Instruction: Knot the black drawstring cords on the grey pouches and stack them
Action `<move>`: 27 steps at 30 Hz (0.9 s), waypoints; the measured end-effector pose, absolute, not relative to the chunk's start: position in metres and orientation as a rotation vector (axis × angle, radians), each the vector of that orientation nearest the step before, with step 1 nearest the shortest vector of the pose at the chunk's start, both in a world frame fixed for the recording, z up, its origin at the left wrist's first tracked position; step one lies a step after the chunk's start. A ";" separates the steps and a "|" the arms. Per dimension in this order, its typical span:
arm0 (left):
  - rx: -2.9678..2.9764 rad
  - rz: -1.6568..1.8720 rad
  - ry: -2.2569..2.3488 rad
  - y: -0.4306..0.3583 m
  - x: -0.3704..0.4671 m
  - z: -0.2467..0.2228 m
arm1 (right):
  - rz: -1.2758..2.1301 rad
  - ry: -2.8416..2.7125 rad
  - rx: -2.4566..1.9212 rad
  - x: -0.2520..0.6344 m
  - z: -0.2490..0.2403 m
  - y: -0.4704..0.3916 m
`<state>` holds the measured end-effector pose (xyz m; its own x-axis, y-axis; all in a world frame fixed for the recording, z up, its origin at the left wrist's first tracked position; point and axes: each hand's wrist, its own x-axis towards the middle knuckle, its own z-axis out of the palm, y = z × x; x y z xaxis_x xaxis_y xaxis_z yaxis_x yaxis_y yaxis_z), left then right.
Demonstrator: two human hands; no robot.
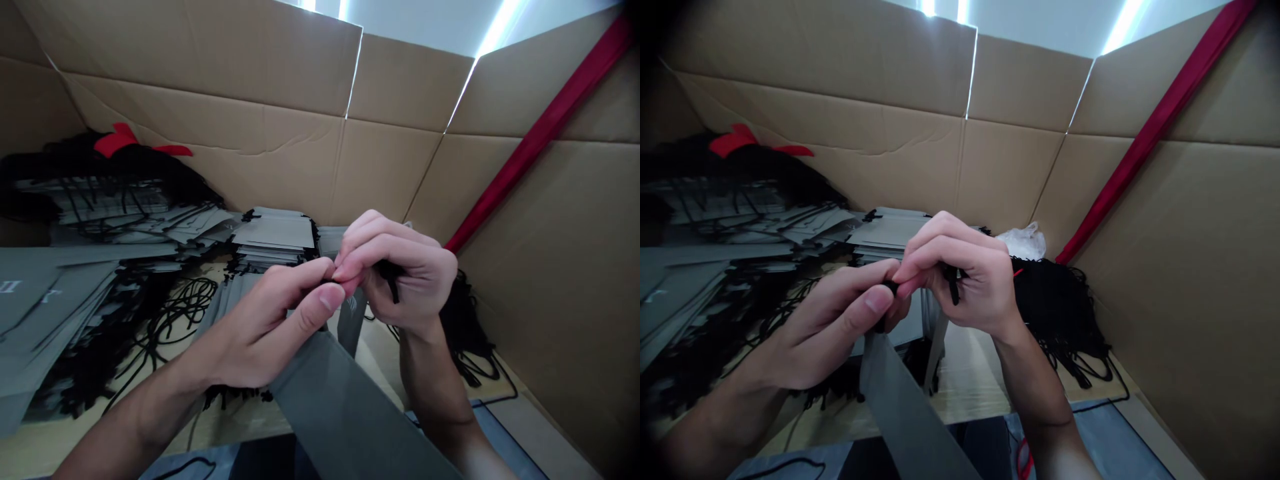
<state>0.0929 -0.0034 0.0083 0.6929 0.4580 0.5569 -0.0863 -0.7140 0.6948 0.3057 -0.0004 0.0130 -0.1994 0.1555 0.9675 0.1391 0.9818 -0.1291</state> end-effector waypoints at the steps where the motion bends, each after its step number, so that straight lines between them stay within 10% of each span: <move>1: 2.153 0.952 0.282 -0.003 0.093 0.008 | -0.014 -1.784 -0.209 0.307 0.014 0.000; 27: 2.165 1.105 0.100 0.001 0.096 0.000 | 0.288 -1.749 -0.163 0.300 0.007 0.001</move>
<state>0.0962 0.0011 0.0002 0.6339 0.3601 0.6845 -0.2311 -0.7564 0.6119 0.2997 0.0009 0.0075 -0.1980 0.2671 0.9431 -0.0496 0.9582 -0.2818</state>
